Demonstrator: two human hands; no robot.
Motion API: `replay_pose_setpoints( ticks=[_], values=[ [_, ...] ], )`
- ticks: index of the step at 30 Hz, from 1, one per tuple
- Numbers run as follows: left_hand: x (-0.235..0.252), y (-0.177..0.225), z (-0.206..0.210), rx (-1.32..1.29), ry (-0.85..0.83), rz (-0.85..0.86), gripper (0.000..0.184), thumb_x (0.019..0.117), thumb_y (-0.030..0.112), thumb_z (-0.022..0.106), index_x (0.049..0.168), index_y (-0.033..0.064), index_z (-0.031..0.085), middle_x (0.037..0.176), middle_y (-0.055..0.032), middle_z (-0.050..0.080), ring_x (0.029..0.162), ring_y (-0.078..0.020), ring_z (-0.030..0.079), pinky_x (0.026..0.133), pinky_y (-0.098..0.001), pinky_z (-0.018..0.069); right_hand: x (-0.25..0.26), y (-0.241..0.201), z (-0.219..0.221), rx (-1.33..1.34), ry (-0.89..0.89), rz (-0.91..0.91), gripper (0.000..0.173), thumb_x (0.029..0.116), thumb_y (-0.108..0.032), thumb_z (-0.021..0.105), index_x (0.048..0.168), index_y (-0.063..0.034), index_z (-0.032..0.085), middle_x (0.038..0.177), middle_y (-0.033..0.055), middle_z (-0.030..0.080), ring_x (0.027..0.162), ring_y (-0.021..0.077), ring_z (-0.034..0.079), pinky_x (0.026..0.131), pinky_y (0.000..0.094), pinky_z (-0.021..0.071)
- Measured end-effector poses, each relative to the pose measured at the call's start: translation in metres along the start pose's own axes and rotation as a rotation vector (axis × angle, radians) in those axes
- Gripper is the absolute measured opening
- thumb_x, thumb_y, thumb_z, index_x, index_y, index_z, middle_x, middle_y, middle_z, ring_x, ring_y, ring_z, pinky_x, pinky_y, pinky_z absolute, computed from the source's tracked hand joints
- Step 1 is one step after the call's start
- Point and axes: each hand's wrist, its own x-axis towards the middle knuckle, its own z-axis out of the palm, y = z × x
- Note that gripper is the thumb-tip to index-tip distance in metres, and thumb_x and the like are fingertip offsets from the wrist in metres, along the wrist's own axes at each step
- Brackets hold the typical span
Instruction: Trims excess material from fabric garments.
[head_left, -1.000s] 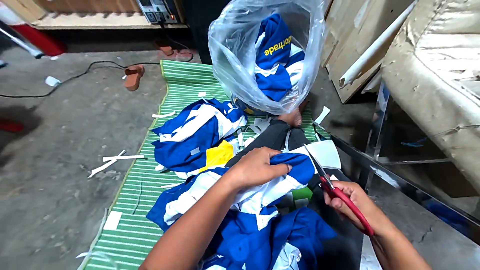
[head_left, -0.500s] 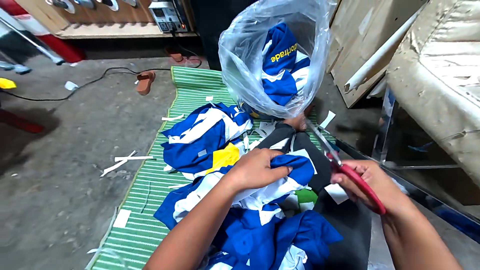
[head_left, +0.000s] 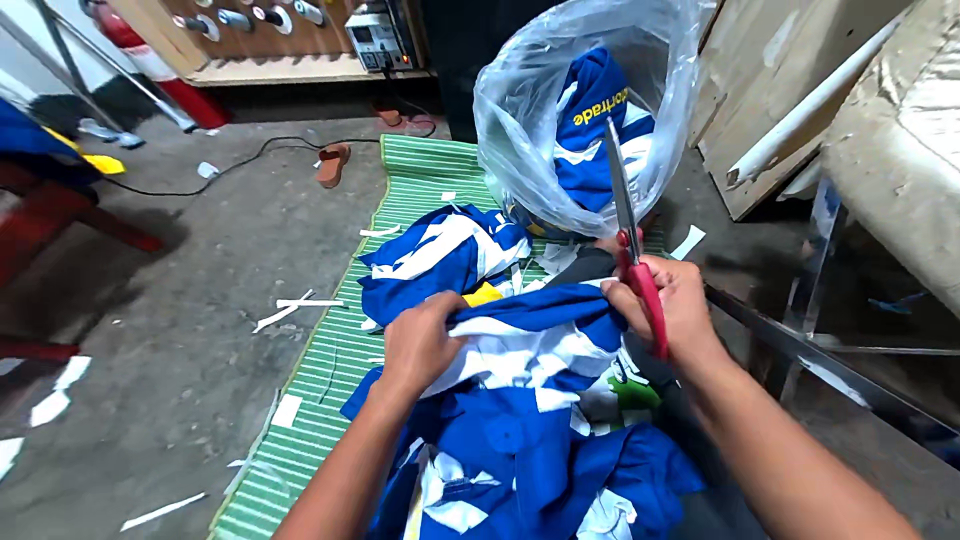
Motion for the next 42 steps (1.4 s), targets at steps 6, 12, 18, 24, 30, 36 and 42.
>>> replay_pose_setpoints(
  ticks=[6,12,18,24,30,36,42],
  values=[
    [-0.072,-0.017,0.025,-0.077,0.687,0.001,0.029,0.0819,0.017,0.071,0.108,0.0044,0.068,0.116,-0.0184,0.061,0.105,-0.0268,0.062,0.084,-0.0385,0.0546,-0.002,-0.019,0.059,0.306,0.175,-0.079,0.011,0.0916,-0.011,0.062,0.083,-0.0186,0.062,0.059,-0.0127,0.052,0.047,-0.0037,0.047,0.043,0.0154,0.0417],
    [-0.12,0.001,0.03,-0.498,-0.19,-0.001,0.057,0.1044,0.056,0.042,0.127,0.0117,0.07,0.14,-0.0065,0.061,0.131,-0.0182,0.055,0.109,-0.0445,0.047,-0.04,0.02,0.037,0.21,0.133,-0.283,0.013,0.0918,-0.016,0.066,0.081,-0.0086,0.066,0.072,-0.0112,0.065,0.066,-0.0092,0.059,0.061,0.0116,0.051],
    [-0.01,0.017,-0.006,-0.73,0.165,-0.148,0.07,0.0958,0.046,0.061,0.146,0.0014,0.042,0.145,-0.0157,0.052,0.129,-0.0252,0.053,0.101,-0.046,0.0489,-0.077,0.026,0.017,0.256,0.162,-0.257,0.008,0.0929,-0.023,0.069,0.086,-0.02,0.067,0.08,-0.017,0.069,0.074,-0.0093,0.063,0.07,0.013,0.0549],
    [0.033,0.005,0.05,-1.058,-0.449,-0.171,0.063,0.0902,0.027,0.069,0.144,0.0048,0.043,0.113,-0.0068,0.068,0.1,-0.0103,0.065,0.093,-0.0326,0.0533,-0.093,0.027,0.007,0.273,0.425,-0.22,0.007,0.0899,-0.012,0.067,0.09,-0.019,0.069,0.082,-0.015,0.071,0.077,-0.0042,0.067,0.073,0.0165,0.0572],
    [0.023,0.018,0.047,-0.949,-0.559,-0.285,0.008,0.0977,0.009,0.065,0.102,0.0041,0.069,0.089,0.004,0.072,0.082,-0.0011,0.067,0.081,-0.0248,0.0568,-0.103,0.044,-0.003,0.32,0.55,-0.074,0.012,0.0879,-0.004,0.063,0.089,-0.0153,0.066,0.08,-0.0126,0.071,0.076,-0.0012,0.068,0.075,0.0198,0.0583],
    [0.024,0.059,-0.002,-1.016,-0.268,-0.099,0.023,0.1034,0.013,0.042,0.112,0.0148,0.062,0.097,0.0036,0.065,0.085,-0.0035,0.061,0.074,-0.0252,0.0532,-0.11,0.059,-0.006,0.4,0.491,0.074,0.009,0.092,-0.009,0.063,0.09,-0.0165,0.067,0.073,-0.0143,0.067,0.059,-0.003,0.061,0.057,0.0155,0.0536],
    [0.023,0.082,0.006,-0.832,-0.219,-0.068,0.029,0.108,0.015,0.038,0.124,0.0093,0.061,0.099,-0.0013,0.066,0.086,-0.0054,0.063,0.075,-0.0278,0.0544,-0.099,0.059,-0.038,0.251,0.077,0.064,0.008,0.0901,-0.017,0.072,0.092,-0.0098,0.075,0.073,-0.0152,0.068,0.058,-0.01,0.055,0.053,0.0095,0.0456]
  ],
)
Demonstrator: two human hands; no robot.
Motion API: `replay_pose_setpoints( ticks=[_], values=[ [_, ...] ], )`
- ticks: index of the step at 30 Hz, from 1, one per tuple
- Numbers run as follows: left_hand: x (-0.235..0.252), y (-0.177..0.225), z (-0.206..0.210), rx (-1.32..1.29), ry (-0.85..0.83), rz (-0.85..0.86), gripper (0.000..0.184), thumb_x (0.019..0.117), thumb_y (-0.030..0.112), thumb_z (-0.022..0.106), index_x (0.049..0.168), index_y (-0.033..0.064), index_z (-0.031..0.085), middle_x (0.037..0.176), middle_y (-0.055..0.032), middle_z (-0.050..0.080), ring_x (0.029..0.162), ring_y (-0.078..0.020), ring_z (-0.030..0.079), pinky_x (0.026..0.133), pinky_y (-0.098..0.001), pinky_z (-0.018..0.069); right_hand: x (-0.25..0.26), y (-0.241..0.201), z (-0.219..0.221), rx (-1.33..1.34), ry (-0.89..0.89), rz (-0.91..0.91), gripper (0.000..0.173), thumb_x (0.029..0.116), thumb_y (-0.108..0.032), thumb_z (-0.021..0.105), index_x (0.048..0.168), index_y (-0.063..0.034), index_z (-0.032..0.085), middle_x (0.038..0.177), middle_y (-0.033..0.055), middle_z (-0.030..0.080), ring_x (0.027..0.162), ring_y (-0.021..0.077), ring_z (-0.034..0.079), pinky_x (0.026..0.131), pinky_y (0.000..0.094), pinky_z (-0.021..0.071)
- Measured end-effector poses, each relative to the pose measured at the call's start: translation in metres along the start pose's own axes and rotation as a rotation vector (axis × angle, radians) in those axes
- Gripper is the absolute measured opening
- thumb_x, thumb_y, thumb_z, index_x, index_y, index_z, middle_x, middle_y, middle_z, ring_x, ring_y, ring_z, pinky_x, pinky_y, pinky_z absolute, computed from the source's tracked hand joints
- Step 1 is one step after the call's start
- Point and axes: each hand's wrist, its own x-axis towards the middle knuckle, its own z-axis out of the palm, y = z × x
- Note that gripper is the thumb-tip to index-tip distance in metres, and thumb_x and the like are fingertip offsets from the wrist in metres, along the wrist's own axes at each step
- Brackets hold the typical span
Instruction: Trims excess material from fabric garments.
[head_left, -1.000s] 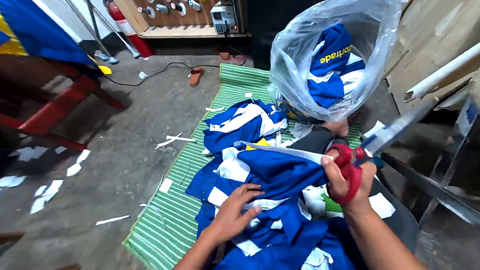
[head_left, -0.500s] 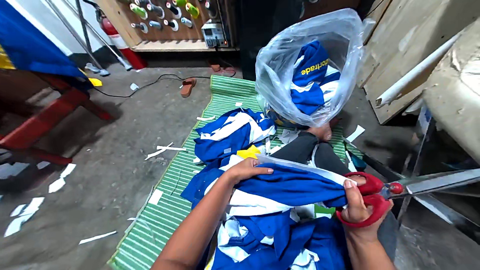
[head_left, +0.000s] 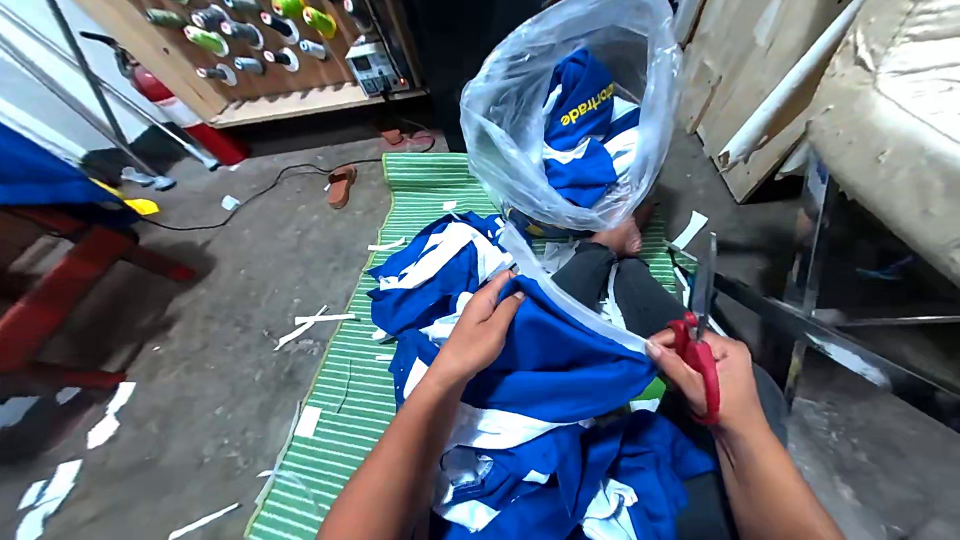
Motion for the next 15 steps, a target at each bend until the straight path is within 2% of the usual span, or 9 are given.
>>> replay_pose_setpoints(
  ticks=[2,4,6,8,10,12,15],
  values=[
    [0.002,0.001,0.005,-0.022,0.031,-0.021,0.031,0.1085,0.015,0.037,0.127,0.0093,0.06,0.101,-0.0006,0.067,0.087,-0.0042,0.064,0.077,-0.0274,0.0549,0.013,-0.01,-0.005,-0.057,-0.122,-0.042,0.015,0.0907,-0.023,0.073,0.091,-0.0079,0.075,0.074,-0.0137,0.068,0.062,-0.0116,0.055,0.056,0.0082,0.0455],
    [0.005,0.002,0.006,-0.046,0.086,-0.03,0.029,0.1088,0.015,0.037,0.123,0.0104,0.061,0.097,0.0008,0.066,0.084,-0.0034,0.063,0.073,-0.0258,0.0545,0.026,-0.015,-0.011,-0.113,-0.231,-0.059,0.02,0.0905,-0.028,0.074,0.088,-0.008,0.075,0.075,-0.0121,0.068,0.065,-0.0118,0.057,0.058,0.0086,0.0471],
    [0.005,0.004,0.005,-0.066,0.121,-0.055,0.026,0.1092,0.016,0.036,0.117,0.0121,0.061,0.094,0.0019,0.064,0.081,-0.0033,0.061,0.071,-0.0252,0.0528,0.033,-0.013,-0.014,-0.127,-0.281,-0.053,0.019,0.0884,-0.026,0.074,0.087,-0.0078,0.075,0.074,-0.0109,0.069,0.065,-0.0112,0.057,0.059,0.0092,0.048],
    [0.004,0.005,0.006,-0.099,0.123,-0.066,0.028,0.1087,0.019,0.036,0.115,0.0144,0.062,0.097,0.0038,0.065,0.085,-0.0022,0.062,0.075,-0.026,0.0534,0.038,-0.009,-0.014,-0.098,-0.303,-0.04,0.015,0.0878,-0.022,0.073,0.087,-0.0077,0.075,0.074,-0.0112,0.069,0.065,-0.011,0.057,0.058,0.0091,0.0475],
    [0.001,0.006,0.01,-0.122,0.073,-0.059,0.032,0.1058,0.032,0.037,0.117,0.0168,0.063,0.103,0.0056,0.064,0.093,-0.001,0.061,0.082,-0.0268,0.0529,0.04,-0.008,-0.006,-0.058,-0.303,-0.034,0.013,0.0884,-0.021,0.073,0.088,-0.0079,0.076,0.074,-0.0113,0.069,0.065,-0.0103,0.058,0.059,0.0096,0.0479],
    [0.001,0.003,0.017,-0.105,0.04,-0.033,0.032,0.1028,0.043,0.047,0.114,0.0178,0.064,0.098,0.0054,0.064,0.088,-0.0023,0.061,0.077,-0.027,0.0534,0.041,-0.011,0.007,-0.035,-0.265,-0.051,0.011,0.0876,-0.019,0.072,0.086,-0.0081,0.075,0.072,-0.0112,0.067,0.063,-0.0101,0.057,0.057,0.0097,0.0474],
    [0.003,0.001,0.026,-0.042,0.097,-0.062,0.035,0.0897,0.043,0.073,0.111,0.0153,0.066,0.09,0.0035,0.068,0.081,-0.0052,0.066,0.073,-0.0289,0.0568,0.045,-0.015,0.019,-0.035,-0.19,-0.108,0.007,0.0851,-0.015,0.071,0.081,-0.0093,0.071,0.065,-0.0115,0.062,0.057,-0.0093,0.052,0.052,0.0098,0.0435]
  ],
)
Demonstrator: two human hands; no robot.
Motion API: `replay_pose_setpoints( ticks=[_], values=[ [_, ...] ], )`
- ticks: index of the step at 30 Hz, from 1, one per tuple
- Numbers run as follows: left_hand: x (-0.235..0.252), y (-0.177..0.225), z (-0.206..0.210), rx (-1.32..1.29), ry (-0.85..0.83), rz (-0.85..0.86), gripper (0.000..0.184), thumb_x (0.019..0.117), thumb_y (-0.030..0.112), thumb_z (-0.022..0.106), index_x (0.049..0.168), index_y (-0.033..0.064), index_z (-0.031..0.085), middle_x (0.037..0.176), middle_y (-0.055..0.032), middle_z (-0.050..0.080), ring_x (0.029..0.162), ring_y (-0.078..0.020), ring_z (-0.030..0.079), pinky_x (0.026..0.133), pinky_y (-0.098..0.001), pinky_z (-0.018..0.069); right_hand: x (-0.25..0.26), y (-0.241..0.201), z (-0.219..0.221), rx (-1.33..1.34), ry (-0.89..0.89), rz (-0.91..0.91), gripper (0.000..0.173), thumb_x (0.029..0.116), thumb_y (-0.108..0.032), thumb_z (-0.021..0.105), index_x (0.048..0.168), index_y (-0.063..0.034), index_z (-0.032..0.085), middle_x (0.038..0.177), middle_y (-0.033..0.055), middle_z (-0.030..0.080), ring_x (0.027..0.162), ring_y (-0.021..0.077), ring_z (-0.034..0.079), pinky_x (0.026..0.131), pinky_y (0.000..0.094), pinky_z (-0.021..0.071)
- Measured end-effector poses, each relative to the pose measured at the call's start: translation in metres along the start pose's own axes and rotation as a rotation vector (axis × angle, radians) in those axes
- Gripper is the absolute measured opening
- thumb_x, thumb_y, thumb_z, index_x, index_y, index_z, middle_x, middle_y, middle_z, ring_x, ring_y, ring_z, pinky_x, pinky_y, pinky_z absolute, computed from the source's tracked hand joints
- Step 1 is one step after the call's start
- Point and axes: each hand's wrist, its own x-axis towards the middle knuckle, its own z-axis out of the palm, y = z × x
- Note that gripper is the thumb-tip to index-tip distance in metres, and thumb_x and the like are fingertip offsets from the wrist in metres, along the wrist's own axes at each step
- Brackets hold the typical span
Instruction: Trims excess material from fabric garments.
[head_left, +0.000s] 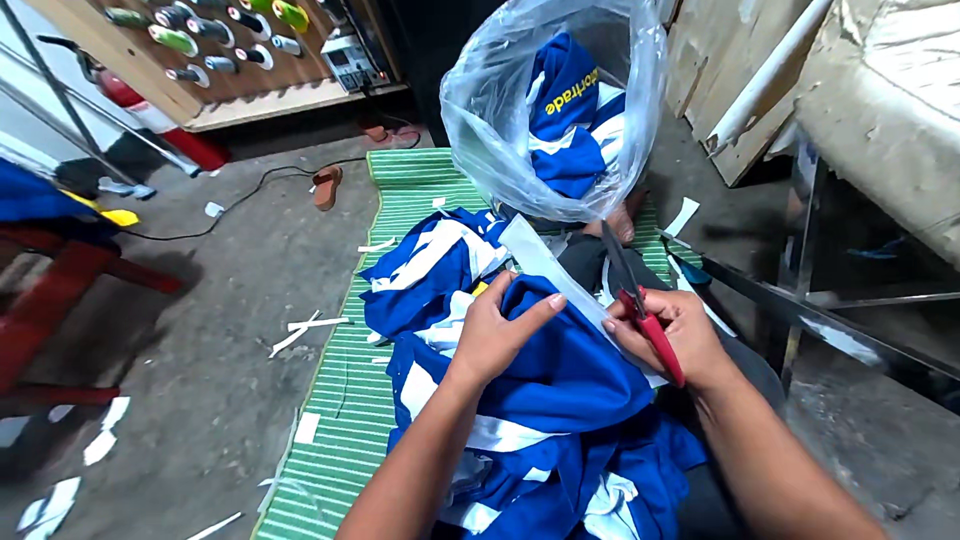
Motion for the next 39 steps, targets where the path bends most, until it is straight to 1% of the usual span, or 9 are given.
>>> replay_pose_setpoints(
  ticks=[4,10,15,17,21,24,27,32,39],
  values=[
    [0.006,-0.005,-0.001,0.117,-0.055,-0.166,0.045,0.0798,0.038,0.084,0.11,0.0094,0.068,0.092,-0.0024,0.072,0.087,-0.0112,0.07,0.081,-0.0379,0.0595,0.002,-0.004,-0.002,-0.013,0.062,-0.037,0.004,0.0857,-0.015,0.07,0.084,-0.0115,0.072,0.068,-0.0118,0.064,0.059,-0.0075,0.056,0.054,0.0115,0.0475],
    [0.007,-0.005,0.001,-0.106,-0.234,-0.106,0.005,0.0904,0.001,0.071,0.09,0.0054,0.073,0.082,0.0019,0.073,0.078,-0.0031,0.069,0.076,-0.0253,0.0589,0.003,-0.009,-0.007,-0.029,0.03,0.055,0.003,0.0851,-0.014,0.071,0.085,-0.0123,0.073,0.064,-0.0121,0.061,0.055,-0.0073,0.052,0.05,0.0107,0.0429],
    [0.001,-0.005,-0.002,-0.043,-0.083,-0.065,0.012,0.1017,0.007,0.055,0.103,0.0061,0.067,0.091,0.0012,0.07,0.086,-0.0034,0.066,0.08,-0.0273,0.057,-0.013,-0.002,-0.018,-0.06,-0.029,0.246,0.01,0.0856,-0.021,0.074,0.082,-0.0119,0.071,0.064,-0.0103,0.062,0.056,-0.0063,0.055,0.051,0.0119,0.0447],
    [0.001,-0.006,0.005,-0.057,-0.009,-0.097,0.012,0.0994,0.008,0.054,0.099,0.0065,0.066,0.088,0.0011,0.068,0.084,-0.0043,0.065,0.078,-0.0287,0.0554,-0.02,-0.002,-0.014,-0.019,0.008,0.257,0.007,0.0854,-0.018,0.073,0.081,-0.0126,0.071,0.063,-0.0124,0.061,0.054,-0.0077,0.052,0.05,0.0107,0.0426],
    [0.0,-0.008,0.014,-0.069,0.03,-0.039,0.031,0.0839,0.029,0.082,0.108,0.0128,0.072,0.094,0.0034,0.073,0.09,-0.0055,0.07,0.083,-0.0311,0.0599,-0.02,-0.009,-0.005,-0.035,0.087,0.23,0.004,0.0851,-0.016,0.073,0.082,-0.0129,0.071,0.063,-0.012,0.061,0.055,-0.0074,0.053,0.051,0.0105,0.0443],
    [0.002,-0.008,0.012,-0.003,0.001,0.003,0.025,0.0787,0.012,0.087,0.101,0.0115,0.076,0.092,0.0011,0.076,0.088,-0.0067,0.072,0.082,-0.0305,0.0618,-0.018,-0.009,-0.004,-0.065,0.095,0.206,0.007,0.0855,-0.017,0.073,0.082,-0.0122,0.07,0.063,-0.0117,0.061,0.055,-0.0077,0.053,0.051,0.0103,0.0438],
    [0.0,-0.003,0.005,-0.041,-0.037,-0.02,0.017,0.0866,0.005,0.078,0.103,0.0095,0.073,0.092,0.001,0.075,0.087,-0.0054,0.071,0.081,-0.0273,0.0606,-0.023,-0.007,-0.014,-0.137,0.059,0.224,0.017,0.0873,-0.028,0.075,0.084,-0.0123,0.071,0.066,-0.0117,0.062,0.057,-0.0082,0.054,0.052,0.0102,0.044],
    [-0.002,-0.006,-0.006,-0.092,0.038,0.003,0.014,0.0944,0.01,0.07,0.109,0.0119,0.071,0.096,0.0034,0.073,0.089,-0.0038,0.069,0.081,-0.0269,0.0596,-0.063,-0.011,-0.059,-0.221,-0.167,0.406,0.065,0.0818,-0.078,0.064,0.096,-0.014,0.068,0.077,-0.0145,0.062,0.066,-0.0101,0.053,0.057,0.0111,0.0439],
    [-0.002,-0.009,-0.005,-0.108,0.039,0.019,0.012,0.0979,0.013,0.067,0.11,0.0136,0.07,0.097,0.0049,0.072,0.09,-0.0016,0.068,0.081,-0.0257,0.0589,-0.105,-0.009,-0.087,-0.082,-0.305,0.552,0.065,0.0818,-0.082,0.059,0.096,-0.0192,0.069,0.071,-0.0172,0.057,0.059,-0.009,0.049,0.053,0.0103,0.0396]
  ],
)
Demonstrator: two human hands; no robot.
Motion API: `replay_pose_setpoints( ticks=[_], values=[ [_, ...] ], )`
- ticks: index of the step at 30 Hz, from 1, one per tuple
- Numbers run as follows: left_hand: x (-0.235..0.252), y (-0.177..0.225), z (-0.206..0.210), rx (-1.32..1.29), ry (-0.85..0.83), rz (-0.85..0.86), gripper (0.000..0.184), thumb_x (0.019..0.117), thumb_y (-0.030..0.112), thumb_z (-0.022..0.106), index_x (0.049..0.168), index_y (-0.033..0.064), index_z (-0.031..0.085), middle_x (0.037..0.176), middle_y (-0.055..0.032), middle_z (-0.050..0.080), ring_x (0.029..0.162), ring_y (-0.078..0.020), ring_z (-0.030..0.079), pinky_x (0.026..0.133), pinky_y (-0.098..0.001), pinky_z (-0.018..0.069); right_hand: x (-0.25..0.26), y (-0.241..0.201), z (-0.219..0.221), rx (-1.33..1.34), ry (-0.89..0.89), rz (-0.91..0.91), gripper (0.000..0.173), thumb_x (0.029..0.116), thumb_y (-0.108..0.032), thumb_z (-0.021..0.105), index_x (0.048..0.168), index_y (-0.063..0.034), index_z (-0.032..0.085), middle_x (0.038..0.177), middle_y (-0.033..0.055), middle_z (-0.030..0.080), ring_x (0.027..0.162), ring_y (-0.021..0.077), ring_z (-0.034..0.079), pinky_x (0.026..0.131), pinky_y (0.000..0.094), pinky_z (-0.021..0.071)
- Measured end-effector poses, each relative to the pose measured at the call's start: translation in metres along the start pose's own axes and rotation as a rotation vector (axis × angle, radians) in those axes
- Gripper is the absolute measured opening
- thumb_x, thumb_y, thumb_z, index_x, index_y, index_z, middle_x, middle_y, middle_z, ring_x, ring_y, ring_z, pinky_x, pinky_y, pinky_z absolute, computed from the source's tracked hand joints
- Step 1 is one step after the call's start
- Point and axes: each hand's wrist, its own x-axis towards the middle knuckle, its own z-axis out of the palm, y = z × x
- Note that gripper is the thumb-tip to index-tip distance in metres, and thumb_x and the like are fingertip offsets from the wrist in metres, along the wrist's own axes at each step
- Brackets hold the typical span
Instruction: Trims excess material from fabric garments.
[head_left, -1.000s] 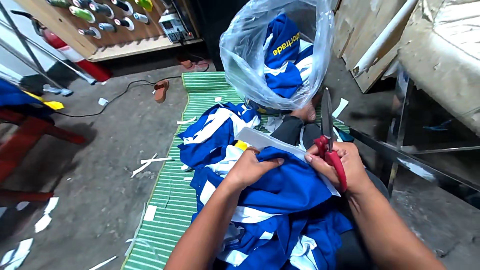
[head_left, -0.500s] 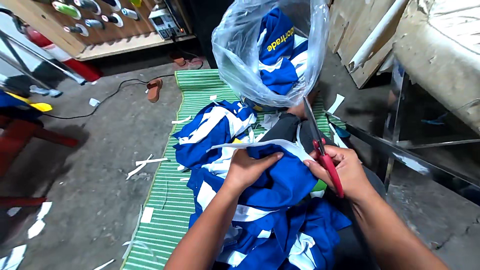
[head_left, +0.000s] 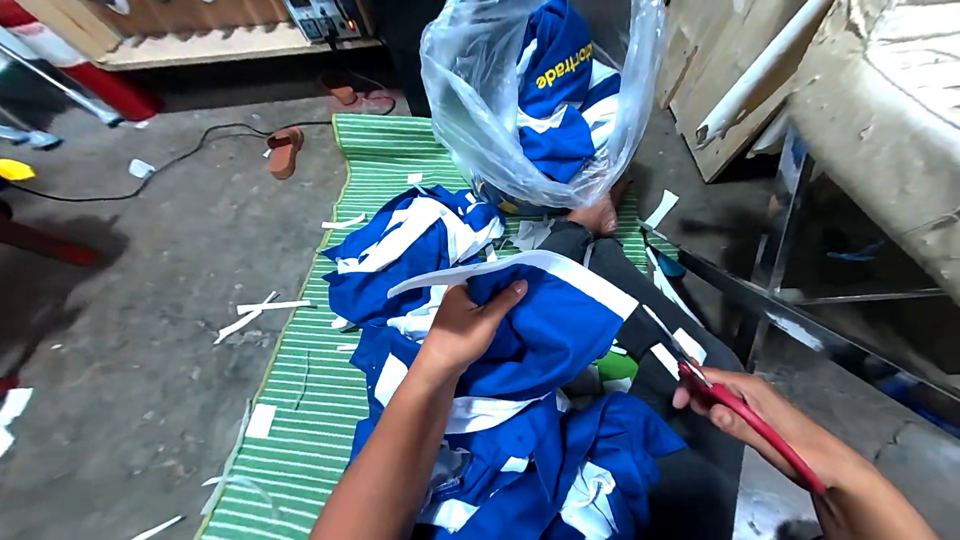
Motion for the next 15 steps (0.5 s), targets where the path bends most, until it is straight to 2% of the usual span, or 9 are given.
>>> replay_pose_setpoints(
  ticks=[4,15],
  values=[
    [-0.003,0.001,0.0,0.067,0.016,0.005,0.01,0.0981,0.016,0.068,0.108,0.0139,0.071,0.095,0.0051,0.072,0.088,-0.0009,0.068,0.079,-0.0247,0.0582,0.008,-0.005,0.001,0.023,-0.067,-0.015,0.063,0.0819,-0.081,0.06,0.094,-0.0199,0.069,0.069,-0.0172,0.056,0.058,-0.0092,0.048,0.052,0.0103,0.0382],
    [-0.007,-0.001,0.0,0.008,0.009,0.057,0.012,0.0962,0.011,0.068,0.107,0.0124,0.071,0.097,0.0048,0.072,0.091,-0.0014,0.068,0.083,-0.0253,0.0587,0.025,-0.012,-0.001,-0.023,-0.127,-0.056,0.064,0.0821,-0.082,0.059,0.09,-0.0195,0.069,0.069,-0.0158,0.056,0.059,-0.0087,0.048,0.052,0.0115,0.0376]
  ],
)
